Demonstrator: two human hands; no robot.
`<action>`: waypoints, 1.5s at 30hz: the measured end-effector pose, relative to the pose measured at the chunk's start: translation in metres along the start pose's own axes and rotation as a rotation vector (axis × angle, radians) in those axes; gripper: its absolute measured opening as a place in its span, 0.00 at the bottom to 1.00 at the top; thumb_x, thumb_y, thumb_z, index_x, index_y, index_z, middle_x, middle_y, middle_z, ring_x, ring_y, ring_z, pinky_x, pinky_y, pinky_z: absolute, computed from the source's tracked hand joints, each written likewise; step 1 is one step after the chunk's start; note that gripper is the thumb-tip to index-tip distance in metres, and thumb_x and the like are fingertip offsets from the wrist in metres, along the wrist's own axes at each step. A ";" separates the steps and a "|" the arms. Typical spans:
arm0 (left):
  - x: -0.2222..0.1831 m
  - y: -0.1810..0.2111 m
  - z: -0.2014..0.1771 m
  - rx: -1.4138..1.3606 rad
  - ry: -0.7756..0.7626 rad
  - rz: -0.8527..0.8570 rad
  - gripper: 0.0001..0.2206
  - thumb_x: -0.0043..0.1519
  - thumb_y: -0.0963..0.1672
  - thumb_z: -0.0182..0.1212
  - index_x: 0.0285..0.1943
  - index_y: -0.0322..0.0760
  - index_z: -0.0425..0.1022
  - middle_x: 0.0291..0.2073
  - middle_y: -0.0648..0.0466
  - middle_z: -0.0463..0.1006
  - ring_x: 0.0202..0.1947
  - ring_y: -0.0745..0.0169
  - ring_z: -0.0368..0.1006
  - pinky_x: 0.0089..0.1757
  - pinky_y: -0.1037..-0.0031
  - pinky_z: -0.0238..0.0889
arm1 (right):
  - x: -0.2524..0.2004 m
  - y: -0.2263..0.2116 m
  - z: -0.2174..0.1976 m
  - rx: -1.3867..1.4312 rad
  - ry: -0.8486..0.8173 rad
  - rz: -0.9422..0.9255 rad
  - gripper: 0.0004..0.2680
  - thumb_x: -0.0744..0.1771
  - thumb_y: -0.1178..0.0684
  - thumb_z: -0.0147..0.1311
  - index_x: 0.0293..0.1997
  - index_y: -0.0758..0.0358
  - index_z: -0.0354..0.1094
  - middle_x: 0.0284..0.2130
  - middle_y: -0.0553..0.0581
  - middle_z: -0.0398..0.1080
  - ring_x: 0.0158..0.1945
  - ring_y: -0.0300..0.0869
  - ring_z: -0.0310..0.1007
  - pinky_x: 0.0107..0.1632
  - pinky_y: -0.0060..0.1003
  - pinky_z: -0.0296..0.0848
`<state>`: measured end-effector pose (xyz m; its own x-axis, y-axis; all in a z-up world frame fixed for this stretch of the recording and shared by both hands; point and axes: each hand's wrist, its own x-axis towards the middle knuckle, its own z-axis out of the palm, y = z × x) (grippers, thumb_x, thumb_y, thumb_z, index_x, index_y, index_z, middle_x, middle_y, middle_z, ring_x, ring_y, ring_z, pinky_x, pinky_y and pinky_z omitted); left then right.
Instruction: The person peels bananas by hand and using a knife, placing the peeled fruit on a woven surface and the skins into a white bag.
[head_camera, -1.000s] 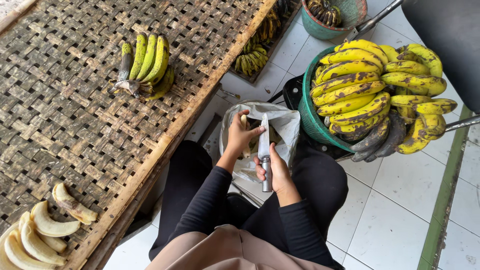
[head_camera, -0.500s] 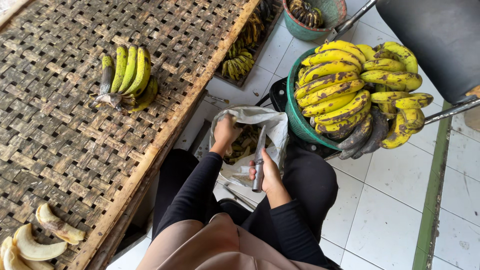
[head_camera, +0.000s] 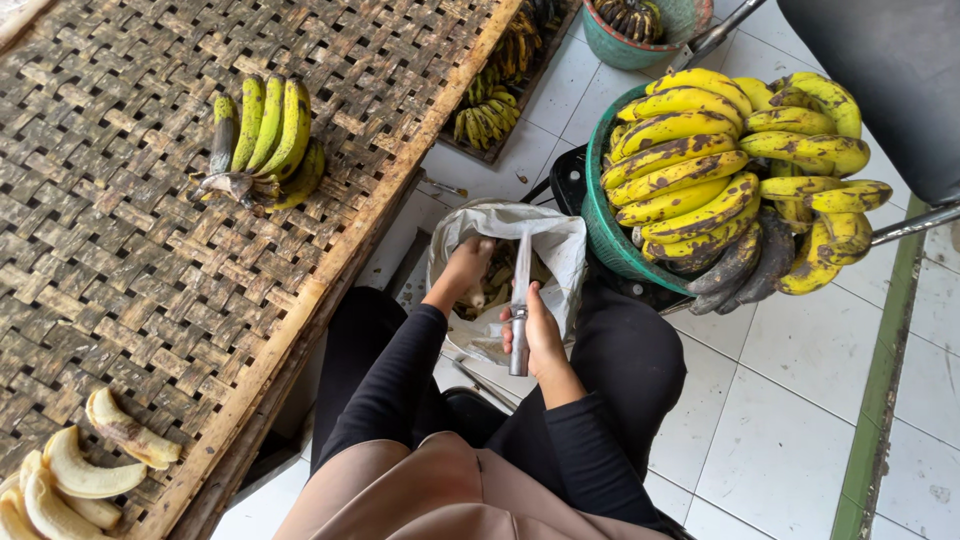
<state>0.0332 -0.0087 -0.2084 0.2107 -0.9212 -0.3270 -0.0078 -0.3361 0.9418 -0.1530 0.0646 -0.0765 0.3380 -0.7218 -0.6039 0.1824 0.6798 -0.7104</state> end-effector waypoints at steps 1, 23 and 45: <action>-0.002 0.006 -0.001 -0.343 -0.034 -0.033 0.18 0.71 0.50 0.52 0.61 0.33 0.73 0.33 0.51 0.70 0.28 0.59 0.67 0.30 0.68 0.67 | -0.006 -0.001 0.005 -0.104 -0.043 -0.081 0.21 0.70 0.34 0.35 0.69 0.52 0.57 0.27 0.53 0.65 0.19 0.37 0.62 0.20 0.34 0.64; -0.099 0.131 -0.027 -0.816 0.535 0.420 0.20 0.75 0.52 0.39 0.65 0.38 0.69 0.38 0.59 0.71 0.31 0.77 0.66 0.29 0.84 0.63 | -0.060 -0.008 0.035 -0.568 -0.528 -0.559 0.21 0.75 0.43 0.33 0.80 0.52 0.42 0.28 0.44 0.55 0.27 0.30 0.53 0.31 0.24 0.60; -0.112 0.158 -0.030 -0.702 0.545 0.518 0.20 0.75 0.52 0.38 0.63 0.38 0.69 0.36 0.60 0.70 0.28 0.79 0.63 0.28 0.86 0.61 | -0.055 -0.008 0.036 -0.570 -0.470 -0.593 0.20 0.75 0.46 0.34 0.79 0.55 0.45 0.26 0.43 0.54 0.26 0.29 0.52 0.30 0.24 0.58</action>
<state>0.0378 0.0469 -0.0205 0.7603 -0.6478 0.0478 0.3123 0.4290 0.8476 -0.1396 0.1040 -0.0247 0.6948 -0.7185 0.0312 0.0071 -0.0365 -0.9993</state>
